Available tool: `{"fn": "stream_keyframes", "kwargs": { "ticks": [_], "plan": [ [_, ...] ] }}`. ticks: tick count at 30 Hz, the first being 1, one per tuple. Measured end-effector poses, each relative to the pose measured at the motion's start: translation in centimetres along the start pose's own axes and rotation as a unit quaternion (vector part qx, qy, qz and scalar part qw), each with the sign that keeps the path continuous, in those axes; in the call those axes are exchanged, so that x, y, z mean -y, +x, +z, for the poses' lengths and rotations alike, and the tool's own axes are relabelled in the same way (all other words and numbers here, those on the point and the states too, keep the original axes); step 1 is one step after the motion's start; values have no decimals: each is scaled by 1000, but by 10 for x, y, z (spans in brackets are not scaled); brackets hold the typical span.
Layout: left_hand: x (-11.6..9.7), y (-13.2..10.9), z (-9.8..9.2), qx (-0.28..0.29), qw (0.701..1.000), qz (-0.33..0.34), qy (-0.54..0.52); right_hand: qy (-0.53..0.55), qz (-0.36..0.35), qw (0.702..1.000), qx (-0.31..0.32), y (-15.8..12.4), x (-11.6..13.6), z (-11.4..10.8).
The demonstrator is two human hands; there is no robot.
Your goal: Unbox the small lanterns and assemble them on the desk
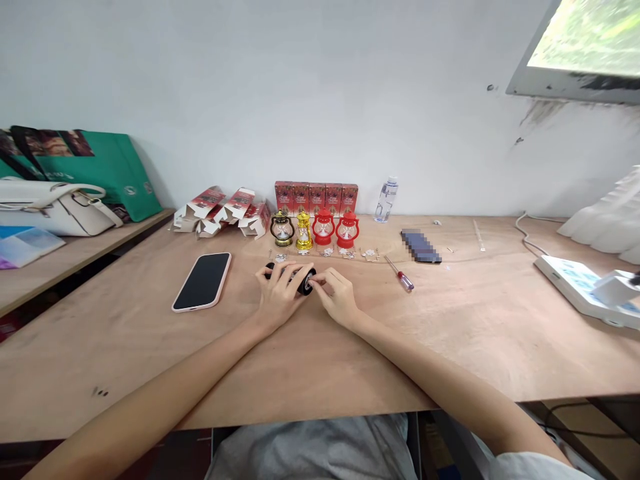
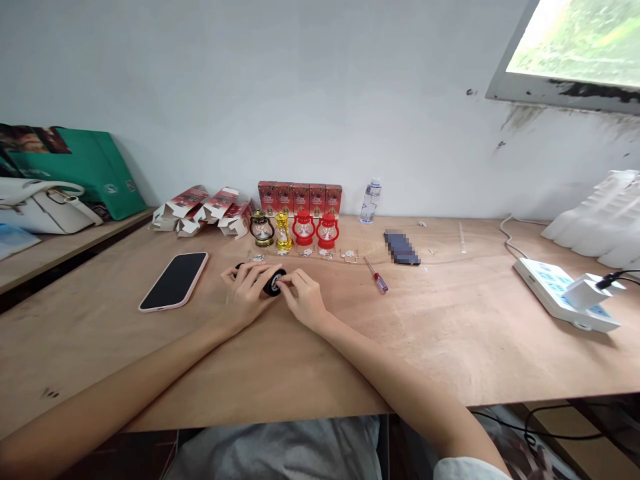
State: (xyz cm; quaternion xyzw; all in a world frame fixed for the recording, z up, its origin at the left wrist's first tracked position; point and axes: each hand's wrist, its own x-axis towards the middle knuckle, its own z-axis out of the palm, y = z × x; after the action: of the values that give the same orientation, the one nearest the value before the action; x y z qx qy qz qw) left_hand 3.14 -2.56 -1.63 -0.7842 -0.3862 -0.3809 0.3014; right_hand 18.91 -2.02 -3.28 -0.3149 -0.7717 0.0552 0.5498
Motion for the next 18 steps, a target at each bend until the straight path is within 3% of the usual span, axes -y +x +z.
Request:
{"fn": "stream_keyframes", "kwargs": {
  "ticks": [9,18],
  "plan": [
    [1,-1,1,-1,999,23,-22,-35,-43,997,55,-3,-6,-3],
    [-1,-1,1,7,999,34,-16,-77,-77,994,6,-4,-7,-1]
  ]
}}
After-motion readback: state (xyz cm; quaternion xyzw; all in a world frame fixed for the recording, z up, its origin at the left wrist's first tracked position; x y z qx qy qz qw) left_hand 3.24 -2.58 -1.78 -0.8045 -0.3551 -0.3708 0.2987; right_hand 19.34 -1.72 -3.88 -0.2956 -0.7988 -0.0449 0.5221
